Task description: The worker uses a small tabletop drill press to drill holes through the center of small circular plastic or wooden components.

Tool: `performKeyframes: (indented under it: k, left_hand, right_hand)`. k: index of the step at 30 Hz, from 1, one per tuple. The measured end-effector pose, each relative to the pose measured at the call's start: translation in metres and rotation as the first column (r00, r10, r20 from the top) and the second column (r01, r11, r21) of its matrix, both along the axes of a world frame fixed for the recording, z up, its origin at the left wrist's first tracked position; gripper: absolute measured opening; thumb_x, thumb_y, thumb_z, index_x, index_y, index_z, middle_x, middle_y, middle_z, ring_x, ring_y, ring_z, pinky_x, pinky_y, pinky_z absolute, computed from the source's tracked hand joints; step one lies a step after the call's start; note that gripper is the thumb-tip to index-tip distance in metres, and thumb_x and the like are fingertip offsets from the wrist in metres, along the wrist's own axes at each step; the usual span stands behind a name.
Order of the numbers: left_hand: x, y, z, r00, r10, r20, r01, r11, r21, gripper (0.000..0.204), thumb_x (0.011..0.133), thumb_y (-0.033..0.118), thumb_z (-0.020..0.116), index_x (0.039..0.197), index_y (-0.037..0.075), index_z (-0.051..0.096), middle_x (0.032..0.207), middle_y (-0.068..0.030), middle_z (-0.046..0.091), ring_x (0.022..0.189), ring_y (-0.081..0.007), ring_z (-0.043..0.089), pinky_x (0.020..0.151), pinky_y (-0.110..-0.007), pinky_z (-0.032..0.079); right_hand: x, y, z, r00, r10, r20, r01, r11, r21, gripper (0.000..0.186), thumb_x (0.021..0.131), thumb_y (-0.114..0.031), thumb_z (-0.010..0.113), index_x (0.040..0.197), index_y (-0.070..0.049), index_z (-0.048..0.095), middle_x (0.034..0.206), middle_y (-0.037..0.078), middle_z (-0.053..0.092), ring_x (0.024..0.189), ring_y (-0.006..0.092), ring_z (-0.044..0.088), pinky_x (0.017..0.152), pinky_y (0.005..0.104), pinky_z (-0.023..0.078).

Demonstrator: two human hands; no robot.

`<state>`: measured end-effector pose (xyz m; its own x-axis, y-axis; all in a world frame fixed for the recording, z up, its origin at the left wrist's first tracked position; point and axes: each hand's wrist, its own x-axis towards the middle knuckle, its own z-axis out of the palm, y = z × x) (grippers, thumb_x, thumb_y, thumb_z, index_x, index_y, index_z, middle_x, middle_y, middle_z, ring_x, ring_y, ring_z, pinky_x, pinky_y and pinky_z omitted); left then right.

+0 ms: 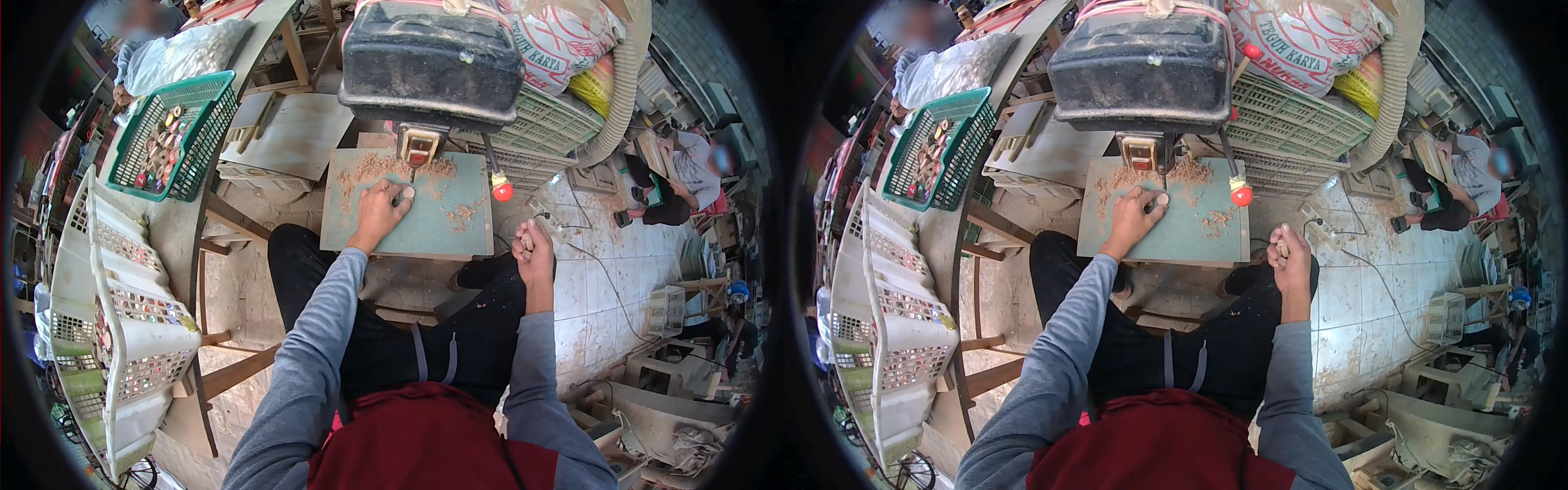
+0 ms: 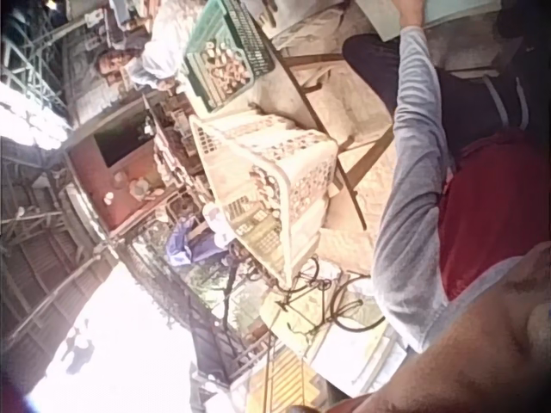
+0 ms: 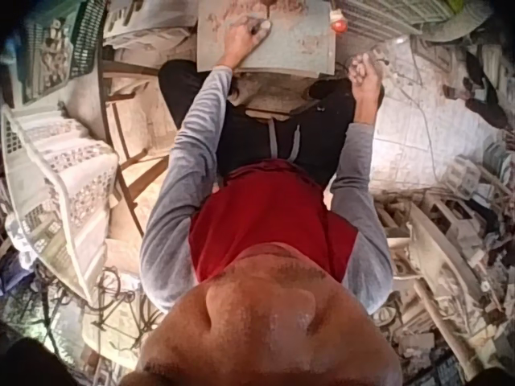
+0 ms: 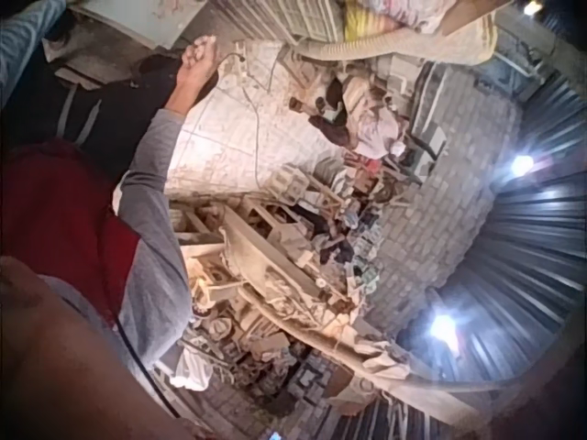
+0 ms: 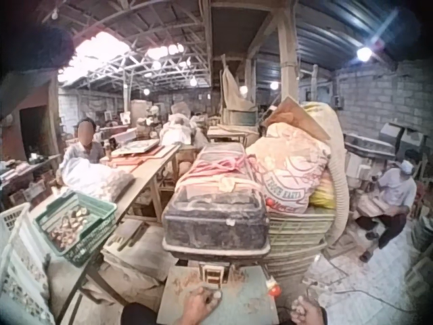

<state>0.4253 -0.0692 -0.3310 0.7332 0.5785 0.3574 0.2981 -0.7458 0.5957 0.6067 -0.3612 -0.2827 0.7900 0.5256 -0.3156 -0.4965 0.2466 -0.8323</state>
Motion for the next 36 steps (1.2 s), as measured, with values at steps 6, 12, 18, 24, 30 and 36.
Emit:
performKeyframes:
  k: [6, 12, 18, 24, 30, 36]
  left_hand:
    - [0.008, 0.007, 0.002, 0.999, 0.02, -0.047, -0.019, 1.0, 0.012, 0.035, 0.081, 0.033, 0.076, 0.111, 0.014, 0.075, 0.077, -0.0021, 0.06, 0.071, -0.0216, 0.061, 0.072, -0.037, 0.043]
    - [0.009, 0.006, 0.005, 0.999, 0.012, -0.031, -0.011, 1.0, 0.012, 0.038, 0.081, 0.035, 0.076, 0.113, 0.014, 0.074, 0.076, -0.0023, 0.06, 0.07, -0.022, 0.06, 0.072, -0.038, 0.043]
    - [0.009, 0.008, 0.003, 0.999, 0.014, -0.029, -0.014, 1.0, -0.002, 0.036, 0.082, 0.035, 0.077, 0.112, 0.015, 0.075, 0.076, -0.0027, 0.062, 0.07, -0.0223, 0.061, 0.072, -0.038, 0.043]
    - [0.011, 0.007, 0.003, 0.999, 0.04, -0.037, -0.041, 0.999, -0.012, 0.034, 0.08, 0.035, 0.078, 0.108, 0.017, 0.077, 0.077, -0.0026, 0.064, 0.07, -0.0213, 0.063, 0.072, -0.037, 0.042]
    - [0.013, 0.007, 0.004, 0.999, 0.04, -0.035, -0.04, 0.999, -0.011, 0.034, 0.079, 0.036, 0.079, 0.107, 0.016, 0.077, 0.077, -0.0024, 0.064, 0.069, -0.0204, 0.063, 0.072, -0.037, 0.04]
    - [0.012, 0.008, 0.004, 0.999, 0.036, -0.018, -0.037, 0.999, -0.029, 0.033, 0.08, 0.036, 0.078, 0.105, 0.015, 0.077, 0.075, -0.0023, 0.064, 0.068, -0.0211, 0.062, 0.072, -0.037, 0.04]
  right_hand:
    - [-0.051, 0.039, 0.101, 0.869, 0.133, 0.476, -0.036, 0.978, -0.207, 0.029, 0.098, -0.022, 0.063, 0.117, 0.0, 0.067, 0.078, 0.001, 0.059, 0.054, 0.0058, 0.048, 0.044, 0.0203, 0.031]
    - [-0.054, 0.064, 0.124, 0.744, 0.275, 0.609, -0.018, 0.919, -0.393, 0.034, 0.1, -0.028, 0.063, 0.12, 0.0, 0.067, 0.076, -0.001, 0.059, 0.055, 0.0029, 0.047, 0.045, 0.0189, 0.03]
    - [-0.052, 0.068, 0.132, 0.719, 0.358, 0.595, -0.045, 0.879, -0.475, 0.037, 0.095, -0.028, 0.07, 0.119, 0.0, 0.068, 0.078, 0.0, 0.061, 0.06, 0.0033, 0.048, 0.052, 0.0203, 0.037]
    - [-0.042, 0.087, 0.106, 0.63, 0.387, 0.673, 0.002, 0.866, -0.499, 0.033, 0.092, -0.022, 0.07, 0.114, 0.003, 0.067, 0.083, 0.005, 0.068, 0.069, 0.0094, 0.056, 0.063, 0.0261, 0.047]
    - [-0.023, 0.101, 0.081, 0.519, 0.451, 0.726, 0.101, 0.811, -0.576, 0.039, 0.09, -0.029, 0.069, 0.116, 0.001, 0.066, 0.087, 0.018, 0.07, 0.075, 0.0226, 0.065, 0.073, 0.0341, 0.051]
    - [-0.014, 0.111, 0.075, 0.521, 0.476, 0.709, 0.111, 0.785, -0.609, 0.044, 0.089, -0.032, 0.07, 0.119, 0.0, 0.067, 0.095, 0.022, 0.072, 0.086, 0.0313, 0.07, 0.079, 0.0367, 0.052]
